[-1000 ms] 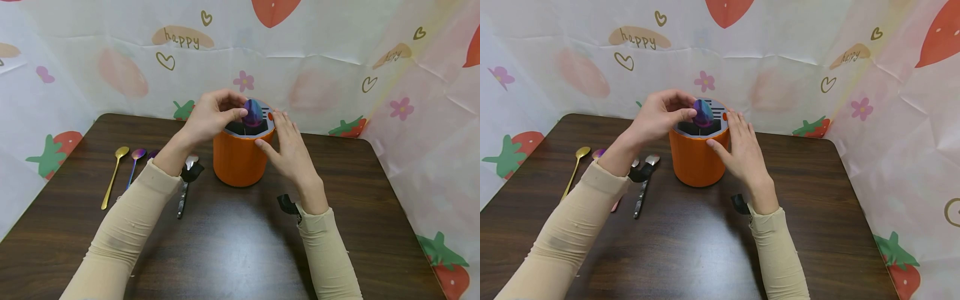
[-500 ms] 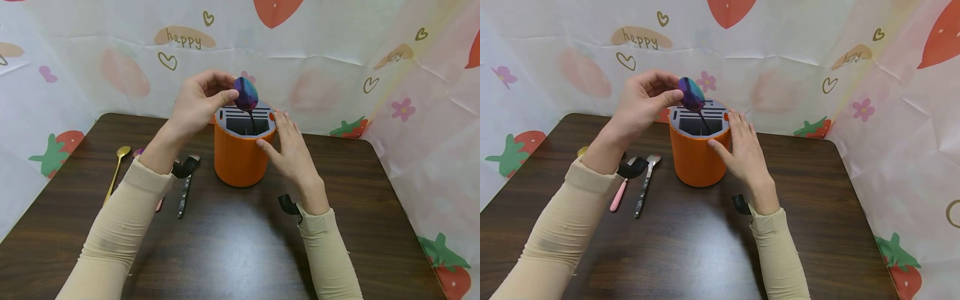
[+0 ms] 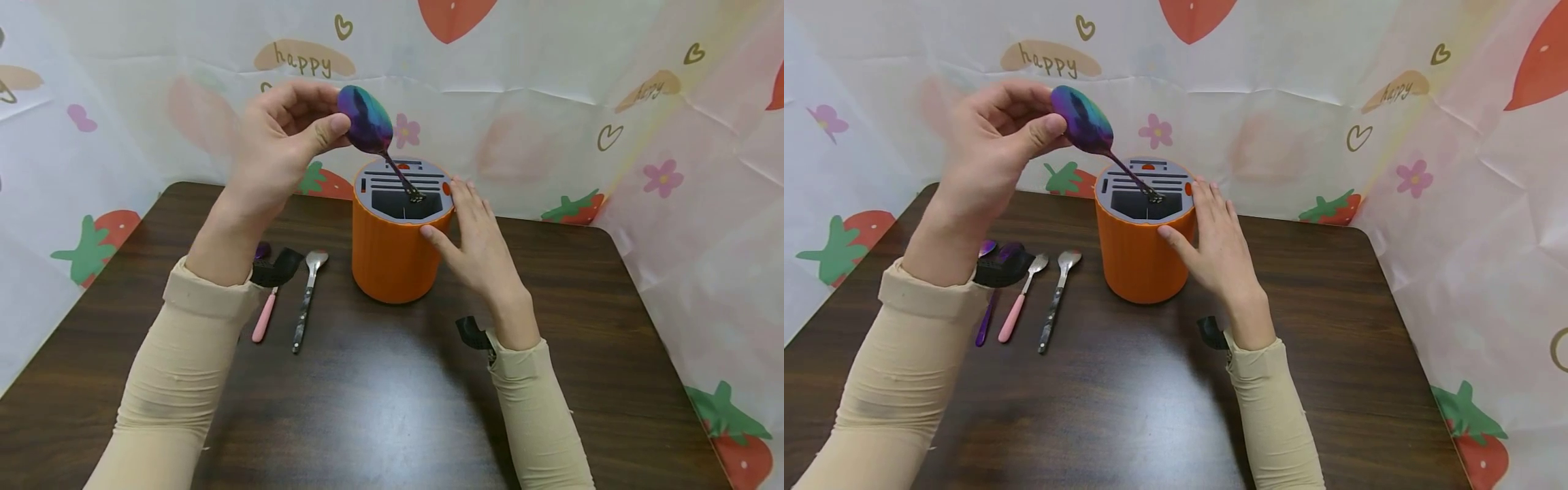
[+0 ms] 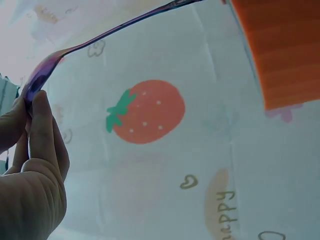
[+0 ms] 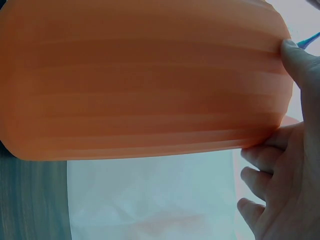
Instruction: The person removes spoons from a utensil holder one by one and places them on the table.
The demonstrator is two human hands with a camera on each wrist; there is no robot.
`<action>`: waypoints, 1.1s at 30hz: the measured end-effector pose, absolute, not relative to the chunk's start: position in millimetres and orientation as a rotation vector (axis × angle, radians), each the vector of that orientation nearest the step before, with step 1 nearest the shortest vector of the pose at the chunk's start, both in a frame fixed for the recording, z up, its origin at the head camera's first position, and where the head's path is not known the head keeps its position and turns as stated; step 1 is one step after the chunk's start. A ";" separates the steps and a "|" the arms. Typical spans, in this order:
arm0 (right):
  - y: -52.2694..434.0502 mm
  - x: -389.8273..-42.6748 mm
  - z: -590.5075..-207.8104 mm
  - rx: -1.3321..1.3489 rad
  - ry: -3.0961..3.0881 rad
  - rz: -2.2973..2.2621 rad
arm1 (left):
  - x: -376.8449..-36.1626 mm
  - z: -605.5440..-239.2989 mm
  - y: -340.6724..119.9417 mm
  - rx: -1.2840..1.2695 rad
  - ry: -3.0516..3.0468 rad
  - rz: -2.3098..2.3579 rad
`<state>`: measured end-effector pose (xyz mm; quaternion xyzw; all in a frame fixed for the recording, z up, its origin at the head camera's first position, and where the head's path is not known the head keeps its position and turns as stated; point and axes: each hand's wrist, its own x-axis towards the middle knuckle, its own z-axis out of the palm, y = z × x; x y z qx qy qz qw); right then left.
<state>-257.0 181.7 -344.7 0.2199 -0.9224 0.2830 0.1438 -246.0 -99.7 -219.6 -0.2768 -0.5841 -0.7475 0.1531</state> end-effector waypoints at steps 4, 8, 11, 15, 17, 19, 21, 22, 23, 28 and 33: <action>181.9 -256.9 -344.3 0.636 -2.654 0.819 | -237.5 -215.6 -113.5 -0.768 -1.591 -2.180; 182.4 -257.4 -344.1 0.634 -2.646 0.824 | -231.0 -215.3 -129.1 -0.754 -1.524 -2.198; 182.5 -257.2 -344.0 0.631 -2.640 0.824 | -228.2 -216.5 -141.9 -0.772 -1.470 -2.212; 182.4 -256.5 -343.6 0.633 -2.636 0.826 | -223.9 -218.6 -161.6 -0.784 -1.357 -2.312; 182.3 -256.5 -343.9 0.636 -2.638 0.826 | -221.9 -220.9 -172.8 -0.780 -1.284 -2.408; 182.2 -256.6 -343.9 0.638 -2.641 0.826 | -220.1 -224.3 -182.5 -0.761 -1.262 -2.462; 182.2 -256.5 -343.7 0.635 -2.644 0.826 | -218.9 -229.4 -189.0 -0.735 -1.290 -2.477; 182.4 -256.4 -343.3 0.635 -2.643 0.825 | -218.6 -232.6 -191.1 -0.721 -1.319 -2.480; 182.5 -256.2 -342.9 0.635 -2.643 0.825 | -218.5 -236.2 -192.1 -0.705 -1.364 -2.463; 182.8 -256.0 -342.5 0.636 -2.640 0.834 | -221.5 -257.7 -192.3 -0.622 -1.597 -2.450; 181.2 -256.3 -343.1 0.641 -2.635 0.845 | -230.8 -281.5 -187.8 -0.574 -1.772 -2.526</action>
